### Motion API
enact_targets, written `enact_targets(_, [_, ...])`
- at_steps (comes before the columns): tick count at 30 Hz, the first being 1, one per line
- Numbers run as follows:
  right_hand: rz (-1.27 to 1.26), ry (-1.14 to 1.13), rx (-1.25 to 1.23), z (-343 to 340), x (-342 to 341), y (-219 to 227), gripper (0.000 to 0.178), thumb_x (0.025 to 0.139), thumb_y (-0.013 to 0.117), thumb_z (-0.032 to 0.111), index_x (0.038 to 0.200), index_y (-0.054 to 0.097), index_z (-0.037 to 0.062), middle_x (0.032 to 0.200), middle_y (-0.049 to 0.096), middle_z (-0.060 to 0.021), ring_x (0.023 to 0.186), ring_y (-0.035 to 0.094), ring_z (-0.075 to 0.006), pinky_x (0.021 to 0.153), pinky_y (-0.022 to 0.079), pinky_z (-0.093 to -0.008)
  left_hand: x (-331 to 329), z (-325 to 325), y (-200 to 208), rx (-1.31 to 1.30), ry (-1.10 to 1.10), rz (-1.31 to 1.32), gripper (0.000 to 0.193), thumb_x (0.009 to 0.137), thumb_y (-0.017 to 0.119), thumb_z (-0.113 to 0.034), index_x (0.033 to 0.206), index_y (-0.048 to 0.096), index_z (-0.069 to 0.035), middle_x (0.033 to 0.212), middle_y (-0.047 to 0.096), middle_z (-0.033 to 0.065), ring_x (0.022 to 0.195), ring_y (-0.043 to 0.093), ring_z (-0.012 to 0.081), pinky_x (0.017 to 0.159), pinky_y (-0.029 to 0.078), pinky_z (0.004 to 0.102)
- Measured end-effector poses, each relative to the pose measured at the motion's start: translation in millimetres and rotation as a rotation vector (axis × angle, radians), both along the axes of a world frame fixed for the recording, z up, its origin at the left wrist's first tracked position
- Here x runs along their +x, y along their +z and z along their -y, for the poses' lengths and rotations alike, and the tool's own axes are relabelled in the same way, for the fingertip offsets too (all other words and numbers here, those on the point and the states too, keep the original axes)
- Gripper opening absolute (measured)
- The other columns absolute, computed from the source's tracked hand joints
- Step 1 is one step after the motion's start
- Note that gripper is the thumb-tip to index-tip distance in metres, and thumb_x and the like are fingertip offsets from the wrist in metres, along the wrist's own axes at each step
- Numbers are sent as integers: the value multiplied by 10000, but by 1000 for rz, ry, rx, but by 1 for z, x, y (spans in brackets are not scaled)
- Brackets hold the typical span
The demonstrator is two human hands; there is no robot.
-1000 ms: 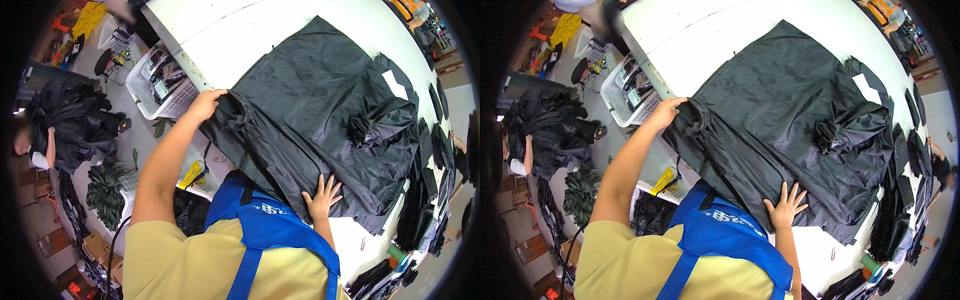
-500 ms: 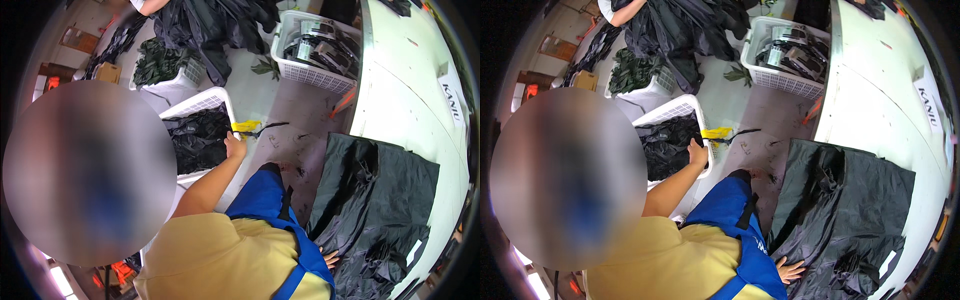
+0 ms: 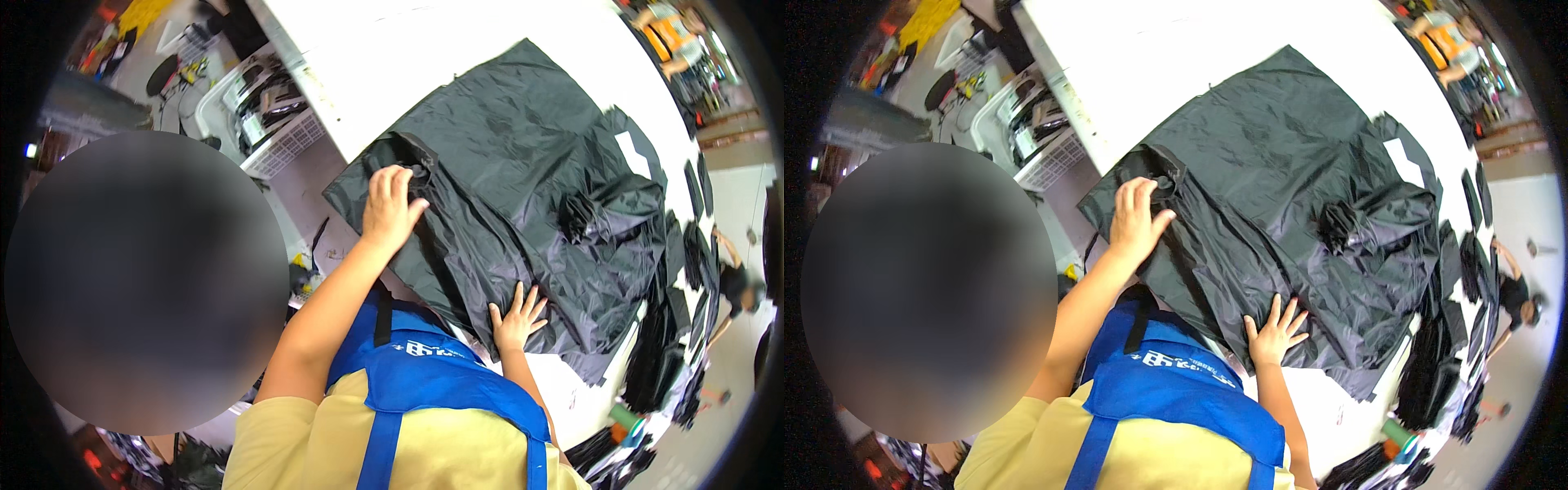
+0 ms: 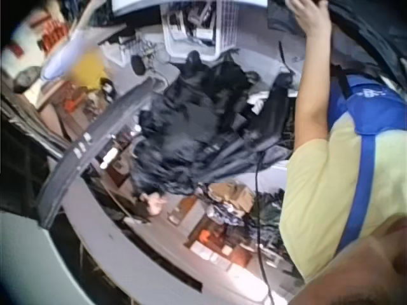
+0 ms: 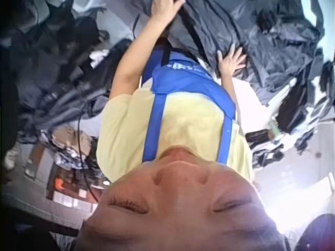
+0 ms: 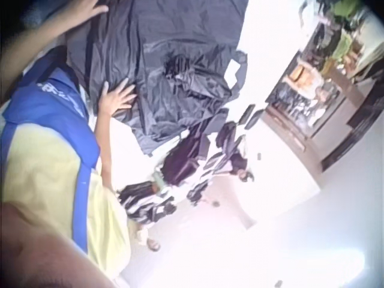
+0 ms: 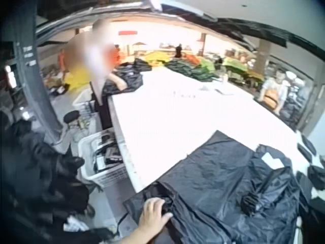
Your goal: The person folds black garments on a white table, aligning edges and smoothing the fabric. The person places folded items into a white basket and continues folding additional garments.
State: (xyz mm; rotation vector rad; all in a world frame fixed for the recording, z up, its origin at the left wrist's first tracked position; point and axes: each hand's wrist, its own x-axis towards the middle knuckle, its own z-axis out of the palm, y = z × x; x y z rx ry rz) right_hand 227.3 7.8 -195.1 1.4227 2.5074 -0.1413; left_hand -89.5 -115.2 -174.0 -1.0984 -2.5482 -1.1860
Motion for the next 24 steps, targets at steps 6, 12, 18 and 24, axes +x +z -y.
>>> enact_targets(6, [-29,-62,-22,-6,5,2,839,781,625,569,1469,302,213,1559,132,-115,1420,5,-441,1007,66,-753,-54,0,-12,-113,-65,271,199,872,598,-161,1002,610,-11,900,608,98,890,600,254,807,485,348])
enact_targets(12, [-67,-162,-71,-8,26,-2,818,828,589,534,1489,236,207,1554,159,-94,1427,45,-409,1032,55,-727,-101,78,-31,344,-161,1285,259,941,549,-156,1163,596,-31,1014,638,20,833,562,87,740,439,243])
enact_targets(18, [-106,-322,40,-16,37,-20,697,897,508,478,1486,252,205,1552,168,-126,1424,116,-376,1078,132,-624,-91,49,21,612,-386,1424,179,973,490,-92,1083,584,14,1034,635,70,942,584,147,893,445,290])
enact_targets(24, [-151,-297,8,-20,31,3,642,876,560,467,1417,377,174,1489,275,-136,1377,209,-389,1053,195,-606,-133,61,14,-516,-462,798,212,870,514,-128,928,642,31,845,663,28,791,581,134,744,452,296])
